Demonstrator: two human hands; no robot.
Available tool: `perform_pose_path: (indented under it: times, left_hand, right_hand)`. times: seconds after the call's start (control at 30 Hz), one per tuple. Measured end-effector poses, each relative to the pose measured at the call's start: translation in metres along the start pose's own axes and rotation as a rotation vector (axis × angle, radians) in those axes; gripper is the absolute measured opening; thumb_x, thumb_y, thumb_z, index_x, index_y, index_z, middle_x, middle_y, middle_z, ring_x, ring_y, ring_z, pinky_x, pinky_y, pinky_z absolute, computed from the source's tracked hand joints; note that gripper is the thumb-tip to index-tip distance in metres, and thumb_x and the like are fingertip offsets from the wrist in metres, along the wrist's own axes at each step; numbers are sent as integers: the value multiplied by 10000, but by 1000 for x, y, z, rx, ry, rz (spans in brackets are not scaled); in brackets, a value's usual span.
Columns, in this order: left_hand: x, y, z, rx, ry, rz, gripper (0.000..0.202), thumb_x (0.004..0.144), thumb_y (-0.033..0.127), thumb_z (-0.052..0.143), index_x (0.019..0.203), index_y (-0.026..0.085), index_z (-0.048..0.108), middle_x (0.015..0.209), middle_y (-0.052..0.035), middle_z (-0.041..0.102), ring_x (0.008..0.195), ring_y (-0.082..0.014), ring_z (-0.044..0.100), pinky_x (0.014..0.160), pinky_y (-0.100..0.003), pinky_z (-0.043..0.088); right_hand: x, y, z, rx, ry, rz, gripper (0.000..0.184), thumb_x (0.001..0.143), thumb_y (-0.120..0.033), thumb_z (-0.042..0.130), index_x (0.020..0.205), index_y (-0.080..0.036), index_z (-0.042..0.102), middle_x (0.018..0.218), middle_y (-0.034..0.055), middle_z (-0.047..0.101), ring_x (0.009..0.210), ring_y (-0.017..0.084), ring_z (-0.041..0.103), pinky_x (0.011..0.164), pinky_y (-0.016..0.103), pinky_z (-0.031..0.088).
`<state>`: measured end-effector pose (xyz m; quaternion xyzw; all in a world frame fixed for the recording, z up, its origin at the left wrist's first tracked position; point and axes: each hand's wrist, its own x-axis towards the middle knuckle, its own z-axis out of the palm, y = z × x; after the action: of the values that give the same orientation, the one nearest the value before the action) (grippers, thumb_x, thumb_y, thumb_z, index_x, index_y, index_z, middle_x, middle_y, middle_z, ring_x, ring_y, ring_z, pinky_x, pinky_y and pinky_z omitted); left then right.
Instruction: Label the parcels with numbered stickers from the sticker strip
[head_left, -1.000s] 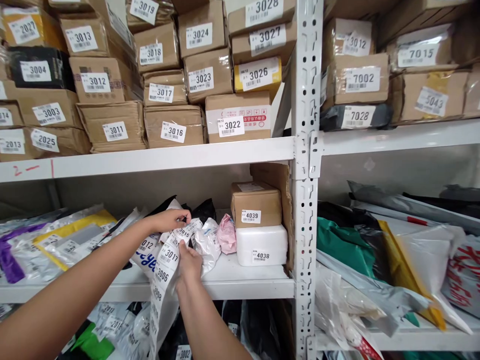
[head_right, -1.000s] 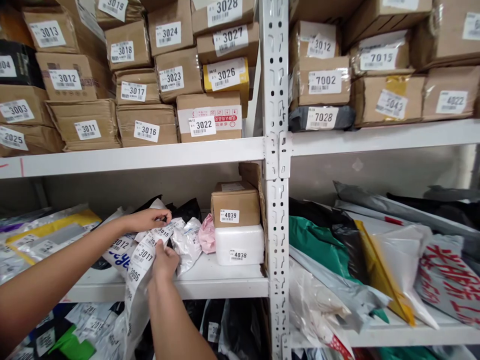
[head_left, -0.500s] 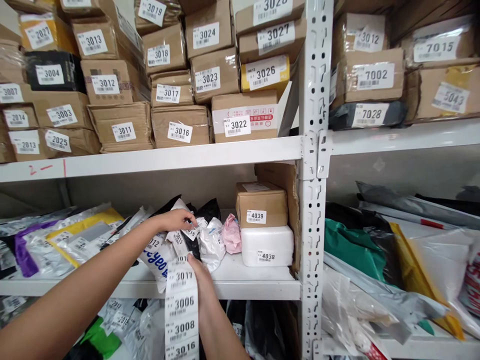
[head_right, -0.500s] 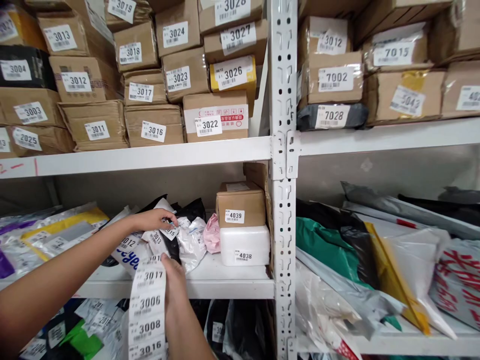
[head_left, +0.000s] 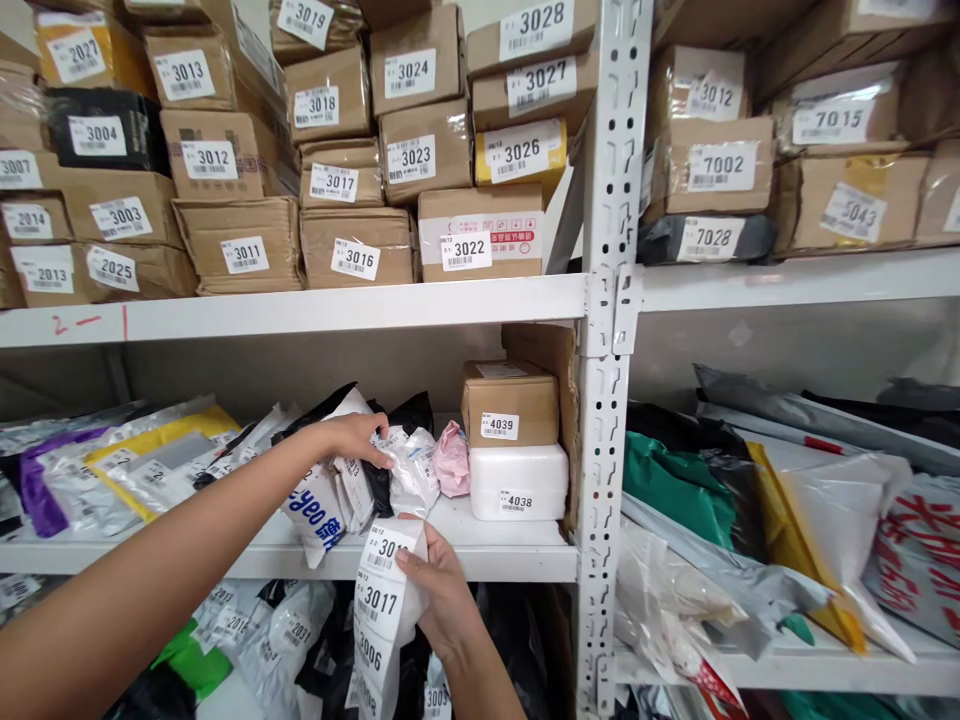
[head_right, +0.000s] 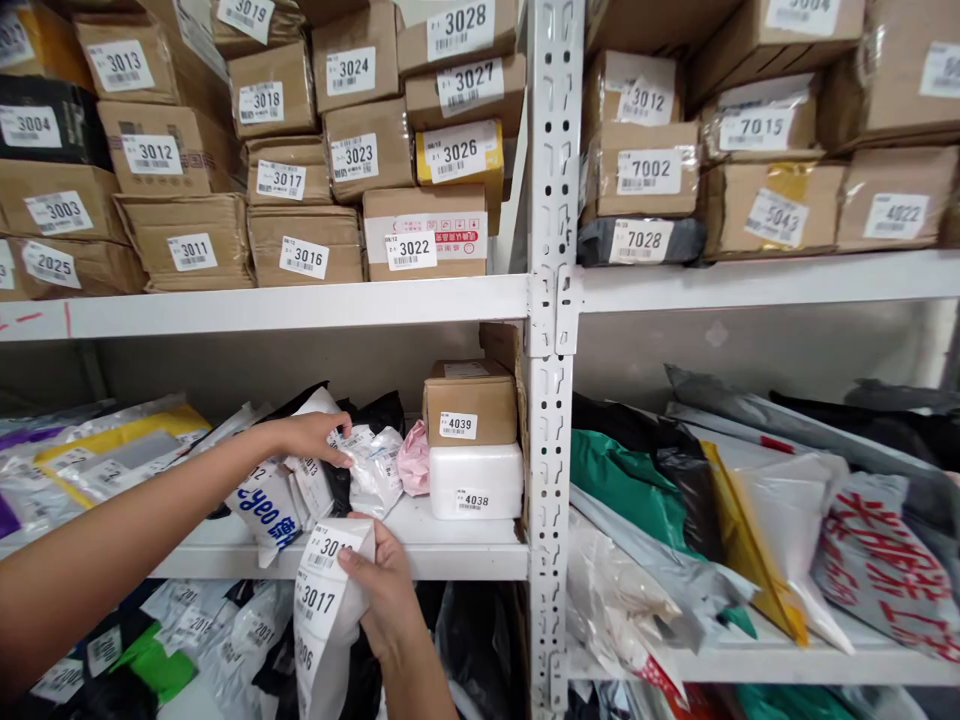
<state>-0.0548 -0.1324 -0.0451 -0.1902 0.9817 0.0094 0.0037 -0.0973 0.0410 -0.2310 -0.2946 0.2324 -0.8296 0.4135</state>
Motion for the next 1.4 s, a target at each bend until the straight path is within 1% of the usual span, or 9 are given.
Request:
perform_pose_path:
  times: [0.2, 0.33, 0.47, 0.53, 0.63, 0.77, 1.03, 1.23, 1.4]
  left_hand:
    - [-8, 11, 3, 118, 12, -72, 577, 568, 374, 724, 1096, 230, 543, 1093, -109, 574, 967, -297, 574, 837, -361, 442]
    - [-21, 23, -5, 178, -10, -119, 812, 412, 334, 817, 1174, 247, 551, 1224, -140, 539, 1079, -372, 523, 883, -425, 448]
    - [-48, 43, 3, 76, 403, 37, 526, 642, 459, 699, 1106, 226, 615, 1396, -123, 443, 1291, -367, 344, 1069, -475, 297]
    - [-62, 54, 23, -200, 471, 139, 417, 761, 501, 573, 1059, 214, 624, 1315, -113, 523, 1175, -288, 490, 1001, -398, 391]
    - [-72, 65, 63, -632, 193, 174, 505, 631, 513, 681, 1037, 219, 612, 1103, -66, 658, 964, -238, 609, 829, -323, 486]
    - [-72, 67, 93, -676, 204, 119, 342, 713, 536, 538, 686, 196, 560, 645, 8, 588, 664, -178, 550, 610, -271, 402]
    - [-72, 72, 49, -9, 194, 277, 472, 904, 496, 366, 577, 199, 533, 620, -16, 596, 610, -164, 531, 586, -278, 314]
    - [-41, 56, 34, 301, 384, 102, 212, 833, 174, 462, 995, 164, 599, 1025, -148, 683, 1026, -304, 581, 911, -421, 367]
    - [-31, 52, 26, 275, 266, 26, 599, 719, 151, 548, 1308, 157, 434, 1009, -131, 722, 978, -314, 642, 906, -434, 386]
  right_hand:
    - [-4, -2, -3, -94, -87, -63, 426, 597, -292, 844, 952, -179, 638, 804, 33, 743, 699, 159, 669, 676, 257, 481]
    - [-5, -4, -5, -177, -78, -139, 421, 650, -336, 812, 996, -189, 623, 817, 36, 744, 714, 175, 677, 681, 286, 505]
    - [-9, -9, -1, -163, -21, -210, 406, 683, -378, 782, 1015, -198, 631, 927, 64, 741, 814, 209, 682, 705, 316, 524]
    - [-11, -10, 1, -132, -2, -240, 384, 702, -382, 767, 1018, -212, 630, 973, 68, 738, 858, 216, 679, 727, 324, 527]
    - [-11, -8, 4, -88, 45, -282, 388, 700, -400, 766, 1019, -231, 622, 1018, 65, 734, 890, 221, 679, 745, 329, 531]
    - [-8, 0, 5, -98, 145, -306, 462, 664, -410, 794, 1048, -240, 603, 1044, 65, 734, 907, 228, 683, 786, 343, 533]
    - [-2, 6, 10, -109, 161, -266, 403, 651, -399, 806, 959, -194, 645, 966, 65, 738, 899, 224, 675, 804, 339, 527]
    - [0, -6, 10, -86, 200, -305, 338, 632, -411, 812, 830, -191, 650, 834, 40, 739, 790, 204, 671, 734, 316, 524]
    - [35, -5, 7, -103, 253, -315, 346, 666, -474, 755, 820, -172, 688, 728, 46, 730, 730, 214, 671, 674, 316, 519]
